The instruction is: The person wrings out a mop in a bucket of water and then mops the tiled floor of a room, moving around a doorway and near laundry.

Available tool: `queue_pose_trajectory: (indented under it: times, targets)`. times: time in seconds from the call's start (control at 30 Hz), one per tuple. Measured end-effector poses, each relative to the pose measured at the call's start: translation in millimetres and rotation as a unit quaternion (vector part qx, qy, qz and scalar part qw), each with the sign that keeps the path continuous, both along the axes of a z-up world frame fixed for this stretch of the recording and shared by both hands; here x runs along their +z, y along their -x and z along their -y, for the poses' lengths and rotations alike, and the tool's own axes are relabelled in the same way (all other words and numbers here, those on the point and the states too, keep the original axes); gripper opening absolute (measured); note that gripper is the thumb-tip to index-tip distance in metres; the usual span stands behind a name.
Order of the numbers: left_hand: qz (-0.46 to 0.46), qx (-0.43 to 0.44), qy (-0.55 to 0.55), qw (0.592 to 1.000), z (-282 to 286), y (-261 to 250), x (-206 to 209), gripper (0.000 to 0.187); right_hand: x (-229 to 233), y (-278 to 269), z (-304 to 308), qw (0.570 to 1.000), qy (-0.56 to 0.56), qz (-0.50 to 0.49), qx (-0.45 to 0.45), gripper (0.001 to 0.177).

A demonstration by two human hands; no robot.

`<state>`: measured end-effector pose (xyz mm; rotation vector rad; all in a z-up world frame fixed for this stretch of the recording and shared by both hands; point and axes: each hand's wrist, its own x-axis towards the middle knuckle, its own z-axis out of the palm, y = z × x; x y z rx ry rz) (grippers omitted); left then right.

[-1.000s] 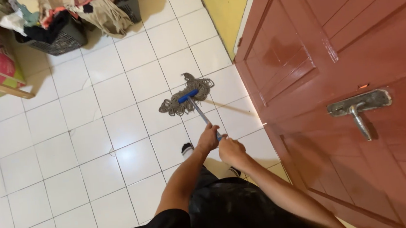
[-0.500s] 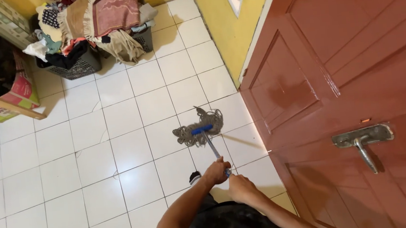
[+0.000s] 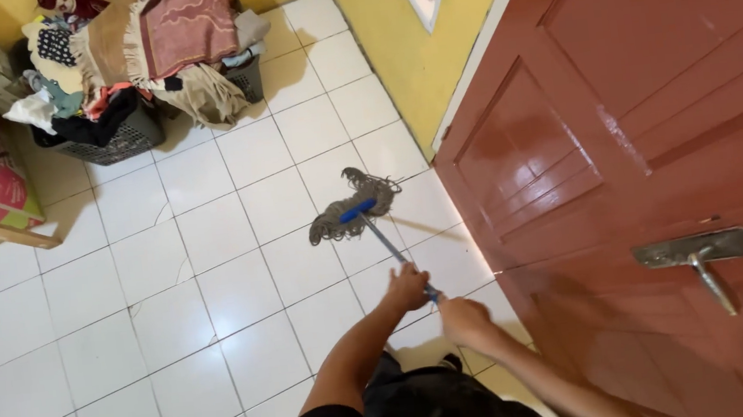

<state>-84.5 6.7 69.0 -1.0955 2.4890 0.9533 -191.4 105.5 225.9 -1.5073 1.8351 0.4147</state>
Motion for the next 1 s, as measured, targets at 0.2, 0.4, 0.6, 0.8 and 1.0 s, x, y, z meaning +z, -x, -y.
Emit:
queue_pose_trajectory:
  times: [0.2,0.4,0.6,0.8,1.0]
  targets:
    - [-0.015,-0.101,-0.024,0.994,-43.3,12.1,16.2,0.055,88.4,3.9,-33.2,0.998,-0.051,-0.027,-0.022,0.053]
    - [-0.055,-0.139,-0.012,0.989,-53.5,-2.7,22.9,0.048,99.2,-1.6,-44.2,0.994,-0.061,-0.014,-0.088,0.045]
    - [-0.034,-0.166,-0.016,0.985,-51.7,-8.4,20.9,0.043,86.1,-6.0,-49.5,0.989,-0.080,0.000,-0.124,0.046]
    - [0.010,-0.174,0.002,0.985,-42.7,-5.3,22.2,0.043,73.5,-8.4,-47.9,0.988,-0.046,0.016,-0.146,0.041]
    - [0.048,-0.127,0.019,0.991,-2.4,-12.7,18.6,0.039,46.9,-21.1,-17.1,0.987,-0.016,0.050,-0.150,0.038]
